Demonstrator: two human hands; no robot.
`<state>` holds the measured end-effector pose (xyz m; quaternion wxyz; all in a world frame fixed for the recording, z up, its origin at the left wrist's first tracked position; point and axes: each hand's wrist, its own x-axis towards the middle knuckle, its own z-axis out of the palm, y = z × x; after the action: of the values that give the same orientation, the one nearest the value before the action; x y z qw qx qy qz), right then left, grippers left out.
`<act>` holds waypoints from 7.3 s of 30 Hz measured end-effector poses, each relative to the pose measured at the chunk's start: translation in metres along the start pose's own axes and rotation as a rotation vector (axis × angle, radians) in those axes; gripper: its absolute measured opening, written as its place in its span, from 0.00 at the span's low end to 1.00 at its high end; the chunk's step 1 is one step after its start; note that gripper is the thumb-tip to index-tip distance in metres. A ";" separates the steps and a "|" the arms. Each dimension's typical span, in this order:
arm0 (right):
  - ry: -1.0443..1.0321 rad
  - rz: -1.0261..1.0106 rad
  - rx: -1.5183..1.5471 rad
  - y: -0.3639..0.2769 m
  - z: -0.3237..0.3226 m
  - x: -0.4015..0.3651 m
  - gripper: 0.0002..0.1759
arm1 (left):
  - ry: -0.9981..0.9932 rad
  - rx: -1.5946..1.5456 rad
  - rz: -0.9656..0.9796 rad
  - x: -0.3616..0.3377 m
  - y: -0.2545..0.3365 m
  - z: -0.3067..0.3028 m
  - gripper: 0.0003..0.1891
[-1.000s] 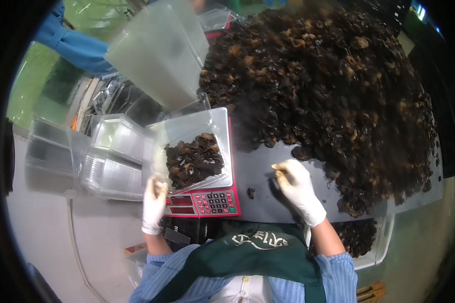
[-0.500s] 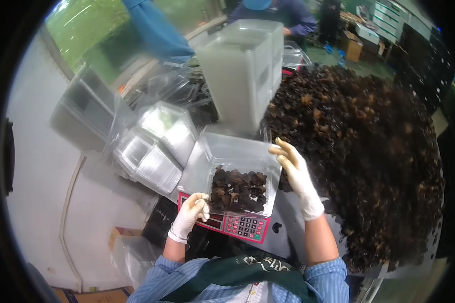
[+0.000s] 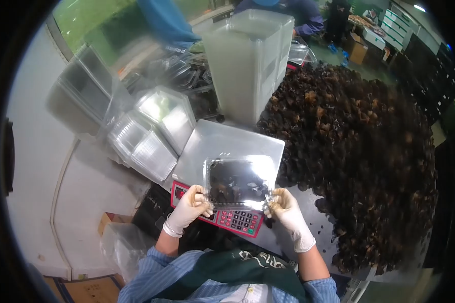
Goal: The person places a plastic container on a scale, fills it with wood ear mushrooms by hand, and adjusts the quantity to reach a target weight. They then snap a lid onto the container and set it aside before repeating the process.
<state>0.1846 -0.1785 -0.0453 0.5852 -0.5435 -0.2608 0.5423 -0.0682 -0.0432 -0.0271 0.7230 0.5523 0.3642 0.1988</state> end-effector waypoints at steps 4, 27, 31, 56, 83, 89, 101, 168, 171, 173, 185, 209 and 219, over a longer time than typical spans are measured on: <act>0.043 -0.073 -0.073 0.006 0.003 -0.007 0.13 | 0.060 0.156 0.098 -0.004 -0.004 0.011 0.15; -0.236 0.048 -0.037 0.009 -0.004 -0.033 0.14 | -0.079 0.272 0.162 0.023 0.083 -0.020 0.32; -0.063 0.052 0.001 0.015 -0.016 -0.040 0.12 | 0.352 0.326 0.316 0.066 0.132 -0.098 0.24; 0.044 0.061 -0.025 0.038 -0.025 -0.060 0.12 | 1.039 1.518 0.586 0.075 0.148 -0.268 0.05; 0.273 -0.700 -0.574 -0.024 -0.027 0.063 0.09 | 0.342 0.717 0.412 0.050 0.019 -0.061 0.27; 0.219 -0.687 -0.888 -0.061 -0.007 0.157 0.11 | 0.374 0.577 0.309 0.041 0.016 -0.052 0.26; 0.146 -0.301 -1.562 -0.056 -0.030 0.229 0.20 | 0.434 0.248 0.160 0.031 0.006 -0.059 0.23; 0.322 -0.570 -1.429 0.118 -0.082 -0.157 0.12 | -0.316 1.245 0.772 0.057 -0.076 0.196 0.29; 0.421 -0.468 -1.326 0.125 -0.095 -0.190 0.11 | -0.257 1.268 0.914 0.069 -0.063 0.221 0.35; 0.503 -0.451 -1.277 0.132 -0.107 -0.210 0.12 | -0.270 1.248 0.992 0.082 -0.059 0.237 0.37; 0.954 -0.475 -1.196 0.108 -0.100 -0.229 0.16 | -0.582 1.328 1.041 0.060 -0.084 0.216 0.18; 0.459 -0.314 -1.113 0.084 -0.071 -0.137 0.50 | -0.325 1.154 0.536 0.020 -0.086 0.183 0.55; 0.447 -0.442 -1.250 0.093 -0.082 -0.122 0.27 | -0.408 1.164 0.571 0.045 -0.094 0.181 0.38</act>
<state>0.1918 -0.3359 -0.1187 0.2989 -0.8110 -0.5018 0.0339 0.0854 -0.1599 -0.1066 0.2814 0.9524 0.1082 0.0452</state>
